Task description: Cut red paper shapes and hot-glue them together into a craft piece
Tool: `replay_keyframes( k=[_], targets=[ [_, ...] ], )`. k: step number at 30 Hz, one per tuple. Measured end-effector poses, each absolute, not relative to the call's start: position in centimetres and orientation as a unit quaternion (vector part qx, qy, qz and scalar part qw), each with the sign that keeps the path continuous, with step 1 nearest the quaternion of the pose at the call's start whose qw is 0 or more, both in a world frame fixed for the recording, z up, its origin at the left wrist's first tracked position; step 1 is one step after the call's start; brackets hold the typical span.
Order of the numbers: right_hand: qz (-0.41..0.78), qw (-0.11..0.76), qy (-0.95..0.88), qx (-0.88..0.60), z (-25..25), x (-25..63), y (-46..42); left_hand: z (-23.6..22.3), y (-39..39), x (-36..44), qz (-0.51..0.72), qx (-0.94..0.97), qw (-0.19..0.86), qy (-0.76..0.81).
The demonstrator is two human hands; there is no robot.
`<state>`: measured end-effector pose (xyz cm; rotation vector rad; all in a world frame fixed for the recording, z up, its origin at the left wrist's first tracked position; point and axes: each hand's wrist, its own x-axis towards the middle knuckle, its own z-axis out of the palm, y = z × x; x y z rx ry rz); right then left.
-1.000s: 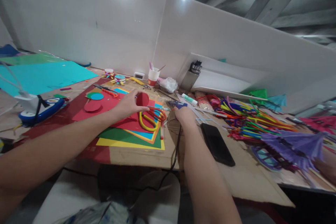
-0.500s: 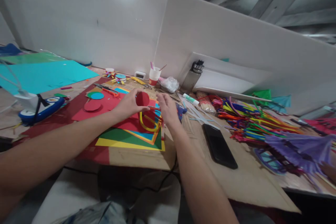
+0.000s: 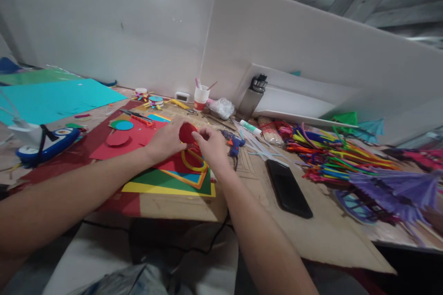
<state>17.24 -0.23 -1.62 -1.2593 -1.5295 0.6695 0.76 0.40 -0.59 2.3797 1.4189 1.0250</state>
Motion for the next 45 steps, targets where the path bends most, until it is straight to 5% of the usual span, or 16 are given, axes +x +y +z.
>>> replay_keyframes(
  k=[8,14,30,45],
  targets=[
    [0.245,0.499,-0.638,-0.532,-1.5,17.6,-0.2,-0.7,0.3,0.5,0.328,0.828,0.079,0.447],
    [0.337,0.512,-0.607,-0.506,-1.4,17.7,-0.1,-0.9,1.1,0.8,0.382,0.794,0.16,0.445],
    [0.268,0.492,-0.637,-0.53,-0.7,17.6,-1.0,-0.1,1.0,0.2,0.458,0.746,0.342,0.342],
    [0.499,0.526,-0.532,-0.437,-1.4,17.4,-0.9,0.4,0.2,0.8,0.454,0.572,0.588,0.347]
  ],
)
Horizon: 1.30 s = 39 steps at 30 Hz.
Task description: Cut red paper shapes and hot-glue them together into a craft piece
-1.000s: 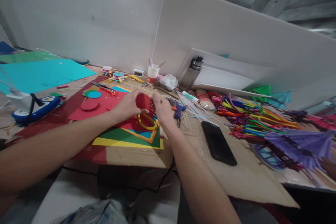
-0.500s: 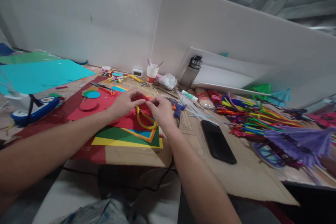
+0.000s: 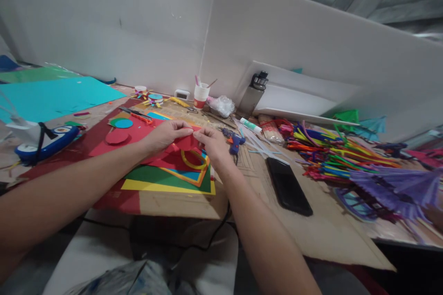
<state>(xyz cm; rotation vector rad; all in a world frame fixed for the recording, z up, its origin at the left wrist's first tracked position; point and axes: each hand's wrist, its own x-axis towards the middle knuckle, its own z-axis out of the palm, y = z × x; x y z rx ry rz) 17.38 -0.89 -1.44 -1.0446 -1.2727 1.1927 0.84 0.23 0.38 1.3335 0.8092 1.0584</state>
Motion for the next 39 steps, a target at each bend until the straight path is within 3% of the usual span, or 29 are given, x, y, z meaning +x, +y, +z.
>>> replay_keyframes(
  k=[4,10,16,20,26,35,39],
  targets=[
    [0.456,0.501,-0.58,-0.452,-2.0,17.7,-0.4,0.8,0.4,0.9,0.466,0.5,0.638,0.356],
    [0.169,0.514,-0.706,-0.457,-1.4,17.8,-1.2,1.9,0.8,0.5,0.493,0.392,0.648,0.428],
    [0.056,0.48,-0.786,-0.385,-0.9,17.1,-2.0,1.4,0.9,0.6,0.425,0.396,0.68,0.447],
    [0.079,0.521,-0.718,-0.455,-1.0,17.2,-2.0,0.1,1.1,1.1,0.435,0.469,0.639,0.428],
    [0.226,0.569,-0.624,-0.486,-0.3,17.0,-2.3,-0.4,1.1,1.0,0.453,0.588,0.608,0.283],
    [0.367,0.551,-0.596,-0.455,0.0,17.2,-2.2,-0.3,1.6,0.3,0.449,0.616,0.565,0.316],
    [0.321,0.547,-0.591,-0.498,-0.4,17.3,-2.0,-0.3,1.3,0.4,0.505,0.666,0.412,0.364]
  ],
)
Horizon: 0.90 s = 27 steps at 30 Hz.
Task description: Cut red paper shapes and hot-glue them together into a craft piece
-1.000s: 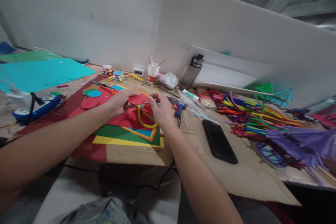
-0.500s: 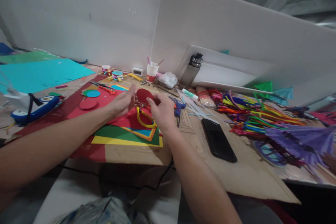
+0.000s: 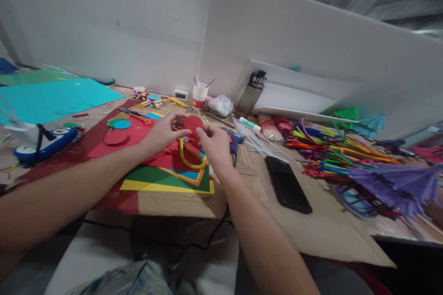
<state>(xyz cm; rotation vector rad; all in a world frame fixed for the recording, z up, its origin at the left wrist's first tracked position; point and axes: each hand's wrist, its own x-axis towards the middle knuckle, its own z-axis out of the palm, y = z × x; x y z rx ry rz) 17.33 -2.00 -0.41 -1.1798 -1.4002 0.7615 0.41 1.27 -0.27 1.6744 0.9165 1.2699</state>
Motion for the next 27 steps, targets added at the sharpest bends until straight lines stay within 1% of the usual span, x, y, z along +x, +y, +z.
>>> replay_keyframes(
  k=[2,3,5,7,10,12,22,25,27],
  targets=[
    [0.273,0.541,-0.609,-0.512,-0.5,17.3,-2.1,-0.2,0.9,0.6,0.492,0.715,0.325,0.375],
    [0.25,0.537,-0.618,-0.518,-0.6,17.2,-2.2,-0.1,0.8,0.6,0.477,0.735,0.298,0.378],
    [0.222,0.53,-0.629,-0.524,-0.7,17.1,-2.2,-0.3,0.8,0.8,0.45,0.758,0.282,0.379],
    [0.252,0.53,-0.632,-0.506,-0.8,16.9,-2.2,-0.7,0.9,0.8,0.44,0.761,0.302,0.368],
    [0.366,0.533,-0.612,-0.455,-0.9,16.7,-1.8,-1.3,1.4,0.9,0.461,0.732,0.384,0.324],
    [0.417,0.532,-0.592,-0.439,-1.1,16.8,-1.5,-1.5,1.6,0.9,0.471,0.708,0.435,0.296],
    [0.529,0.515,-0.54,-0.404,-0.4,17.2,-1.9,-1.0,1.3,0.9,0.458,0.654,0.542,0.263],
    [0.54,0.517,-0.539,-0.389,-0.5,17.3,-1.9,-1.1,1.5,0.8,0.462,0.648,0.552,0.249],
    [0.538,0.514,-0.549,-0.38,-0.7,17.4,-1.8,-1.2,1.6,0.6,0.471,0.654,0.54,0.242]
  ],
)
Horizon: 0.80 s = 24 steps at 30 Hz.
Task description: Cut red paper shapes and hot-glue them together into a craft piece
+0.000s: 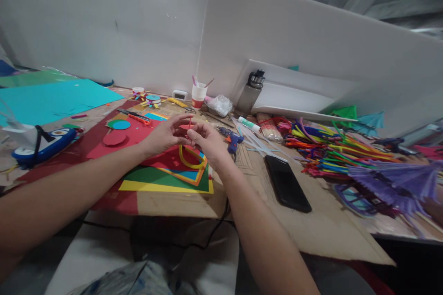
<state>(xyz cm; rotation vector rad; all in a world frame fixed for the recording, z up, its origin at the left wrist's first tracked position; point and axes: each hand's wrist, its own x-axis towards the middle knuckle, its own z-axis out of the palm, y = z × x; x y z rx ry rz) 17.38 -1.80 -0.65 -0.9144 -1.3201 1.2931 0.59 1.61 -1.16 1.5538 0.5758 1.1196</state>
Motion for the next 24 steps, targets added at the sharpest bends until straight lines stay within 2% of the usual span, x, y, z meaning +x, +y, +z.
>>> replay_keyframes(
  k=[8,24],
  targets=[
    [0.456,0.507,-0.612,-0.401,-0.79,17.24,-1.78,-0.92,1.89,0.07,0.463,0.705,0.489,0.221],
    [0.491,0.528,-0.566,-0.4,-1.12,17.46,-1.52,-1.59,2.2,0.05,0.447,0.735,0.469,0.198]
  ],
)
